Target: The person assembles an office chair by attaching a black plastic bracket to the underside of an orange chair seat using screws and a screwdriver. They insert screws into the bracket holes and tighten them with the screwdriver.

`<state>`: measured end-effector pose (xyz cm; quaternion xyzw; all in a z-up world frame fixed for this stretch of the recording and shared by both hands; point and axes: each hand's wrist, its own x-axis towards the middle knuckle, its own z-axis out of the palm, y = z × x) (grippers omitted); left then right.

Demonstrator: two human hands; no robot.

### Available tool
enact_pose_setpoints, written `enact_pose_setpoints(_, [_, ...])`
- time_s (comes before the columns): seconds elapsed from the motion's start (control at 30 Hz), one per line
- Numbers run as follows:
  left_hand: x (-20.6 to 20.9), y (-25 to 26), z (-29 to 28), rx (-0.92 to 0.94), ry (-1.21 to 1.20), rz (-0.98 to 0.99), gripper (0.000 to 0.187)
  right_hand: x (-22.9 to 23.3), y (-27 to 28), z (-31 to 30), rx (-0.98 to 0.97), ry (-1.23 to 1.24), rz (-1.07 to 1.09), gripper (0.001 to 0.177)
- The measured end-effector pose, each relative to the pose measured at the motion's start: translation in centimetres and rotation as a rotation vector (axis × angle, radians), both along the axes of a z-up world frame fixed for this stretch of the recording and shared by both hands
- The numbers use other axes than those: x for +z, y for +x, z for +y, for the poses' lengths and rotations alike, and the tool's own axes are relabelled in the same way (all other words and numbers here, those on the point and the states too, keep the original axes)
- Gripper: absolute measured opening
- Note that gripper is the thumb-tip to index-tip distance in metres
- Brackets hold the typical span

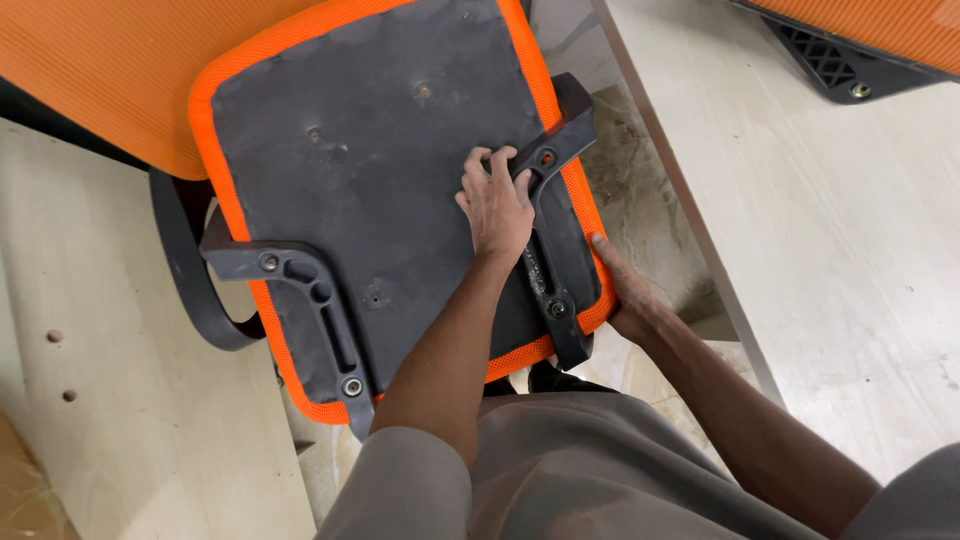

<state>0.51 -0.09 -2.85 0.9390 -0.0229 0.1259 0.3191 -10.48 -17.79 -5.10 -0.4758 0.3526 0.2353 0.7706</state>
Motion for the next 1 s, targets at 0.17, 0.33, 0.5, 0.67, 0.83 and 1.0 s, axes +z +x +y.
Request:
enact_pose_setpoints(0.17, [-0.2,0.2,-0.8,-0.026,-0.017,0.104,0.030,0.5,0.2,0.2,-0.021,-0.022,0.026,0.079])
enact_pose_setpoints(0.33, [-0.7,0.4,-1.1,-0.003,0.013,0.100,0.033,0.6,0.1,0.2,-0.003,-0.049,-0.004,0.077])
enact_pose_setpoints(0.5, [-1.4,0.6,-1.3,0.018,0.046,0.094,0.036,0.4,0.2,0.2,0.038,-0.104,-0.005,0.078])
enact_pose_setpoints(0.67, [-1.1,0.7,-0.9,-0.024,0.054,0.058,0.035,0.5,0.1,0.3,0.058,-0.128,-0.010,0.078])
enact_pose_setpoints(0.83, [-0.5,0.8,0.8,-0.157,-0.009,0.045,0.033,0.5,0.1,0.5,0.060,-0.087,-0.048,0.079])
enact_pose_setpoints(1.0, [-0.2,0.7,0.9,-0.187,-0.017,0.099,0.031,0.7,0.2,0.4,0.060,-0.084,-0.054,0.080])
